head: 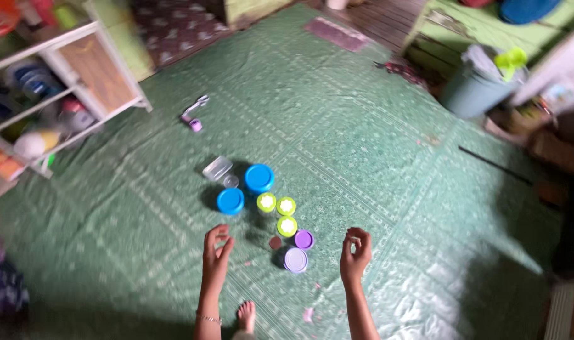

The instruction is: The person sits on the floor and organizes various plastic containers by matching lids to bases, then places them into a cabinet. The person handles blue, green, and purple containers, as well as clear rectangular containers, securing lids and arranging them on shelves.

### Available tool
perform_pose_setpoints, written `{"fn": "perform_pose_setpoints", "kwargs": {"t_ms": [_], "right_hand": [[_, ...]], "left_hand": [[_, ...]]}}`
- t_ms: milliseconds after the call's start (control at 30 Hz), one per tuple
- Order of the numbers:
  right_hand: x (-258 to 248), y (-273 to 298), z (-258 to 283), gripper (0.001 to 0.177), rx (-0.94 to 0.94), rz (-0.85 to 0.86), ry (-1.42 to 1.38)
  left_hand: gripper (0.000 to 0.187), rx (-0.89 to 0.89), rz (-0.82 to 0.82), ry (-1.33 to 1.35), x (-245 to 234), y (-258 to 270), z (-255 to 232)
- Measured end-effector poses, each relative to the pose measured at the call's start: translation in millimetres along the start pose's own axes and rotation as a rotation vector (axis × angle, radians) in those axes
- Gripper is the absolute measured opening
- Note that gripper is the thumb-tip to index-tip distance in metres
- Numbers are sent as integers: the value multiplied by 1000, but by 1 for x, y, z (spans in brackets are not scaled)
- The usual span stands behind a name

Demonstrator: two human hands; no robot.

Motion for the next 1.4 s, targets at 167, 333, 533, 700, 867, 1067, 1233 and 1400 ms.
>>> {"fn": "perform_pose_setpoints", "kwargs": {"t_ms": [167,333,533,700,867,1067,1233,1400], "right_hand": [[50,5,-62,25,58,-78,122],[85,0,-147,41,265,-61,278],[129,10,-297,67,472,103,371],[164,23,-422,75,152,238,570],[188,34,-544,84,626,233,536],[205,32,-627,89,655,229,578],[208,57,-690,83,944,211,81],[216,52,-706,81,929,291,-82]], "left_hand": [[42,-134,103,-62,-30,-68,95],[43,-195,169,31,-3,-85,204],[36,-308,362,-197,71,-89,358],[36,89,448,-460,133,-105,485],[36,170,460,-495,184,-104,595],[53,64,519,-521,219,-108,686],[65,1,558,-566,221,-99,744],[79,-98,618,-522,224,-99,747]]}}
Point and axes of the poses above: each hand's wrist, its own y-axis away from the middle knuckle, its own x-axis out of the palm, z = x × y, the point moved 4 cm from there along -y, towards the middle knuckle, and after that the axes turned 8 degrees about x, right-handed, at the moved point
